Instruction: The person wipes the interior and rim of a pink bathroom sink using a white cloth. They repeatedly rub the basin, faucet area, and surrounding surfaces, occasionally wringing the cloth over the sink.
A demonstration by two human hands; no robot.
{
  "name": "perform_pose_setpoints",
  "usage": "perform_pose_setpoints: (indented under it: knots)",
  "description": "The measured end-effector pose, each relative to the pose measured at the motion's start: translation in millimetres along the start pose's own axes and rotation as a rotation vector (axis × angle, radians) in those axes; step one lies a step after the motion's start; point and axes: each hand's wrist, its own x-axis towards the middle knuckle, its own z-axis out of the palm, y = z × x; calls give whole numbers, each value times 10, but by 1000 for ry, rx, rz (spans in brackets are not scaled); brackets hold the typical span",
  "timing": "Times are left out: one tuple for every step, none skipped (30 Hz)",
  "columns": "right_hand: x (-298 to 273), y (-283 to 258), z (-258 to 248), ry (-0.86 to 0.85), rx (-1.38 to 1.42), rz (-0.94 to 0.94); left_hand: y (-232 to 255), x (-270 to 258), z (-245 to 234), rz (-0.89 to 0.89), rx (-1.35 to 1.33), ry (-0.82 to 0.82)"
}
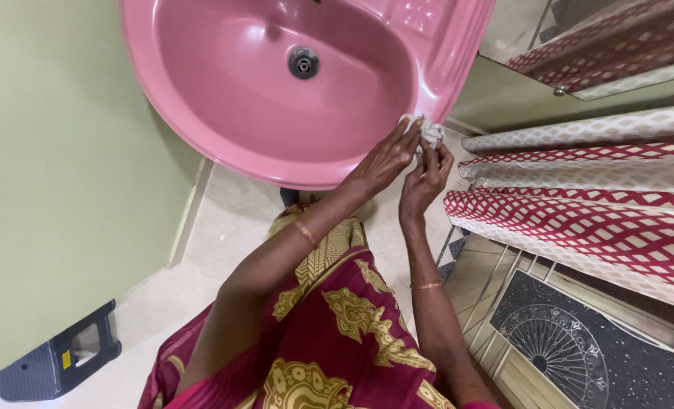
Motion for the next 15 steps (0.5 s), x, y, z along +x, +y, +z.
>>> perform_pose_setpoints:
  knots:
    - [127, 40, -7, 11, 6, 12, -21, 137, -27, 7, 5, 14]
    - [209, 54, 1, 22, 11, 24, -55, 263, -61, -7, -58, -34]
    - [259, 52, 19, 33, 22, 30, -85, 401, -91, -21, -121, -79]
    - [294, 44, 32, 45, 32, 35, -100, 473, -116, -36, -185, -125]
    - [299, 29, 35, 55, 43, 39, -106, 475, -135, -32, -167, -123]
    - [264, 8, 27, 50, 38, 52, -109, 457, -143, -28, -150, -121]
    - [218, -15, 32, 45, 34, 64, -116, 435, -142, -24, -130, -118]
    - [162, -36, 38, 41, 30, 76, -122, 358, -139, -9, -149, -81]
    - [84, -54, 40, 27, 29, 70, -126, 231, -137, 10, -169, -44]
    - [-24, -79, 43, 13, 27, 63, -134, 99, -137, 28, -189, -6]
    - [-130, -98, 42, -3, 26, 56, -145, -32, -138, 13, -167, -41]
    - [-232, -113, 39, -24, 30, 55, -159, -179, -147, -3, -144, -76]
    - [-359, -140, 47, -47, 37, 57, -178, -341, -172, -21, -119, -113]
    - [-486, -167, 53, -70, 43, 58, -189, -487, -204, -39, -116, -140]
    - [-601, -191, 63, -102, 39, 50, -188, -610, -245, -55, -112, -165]
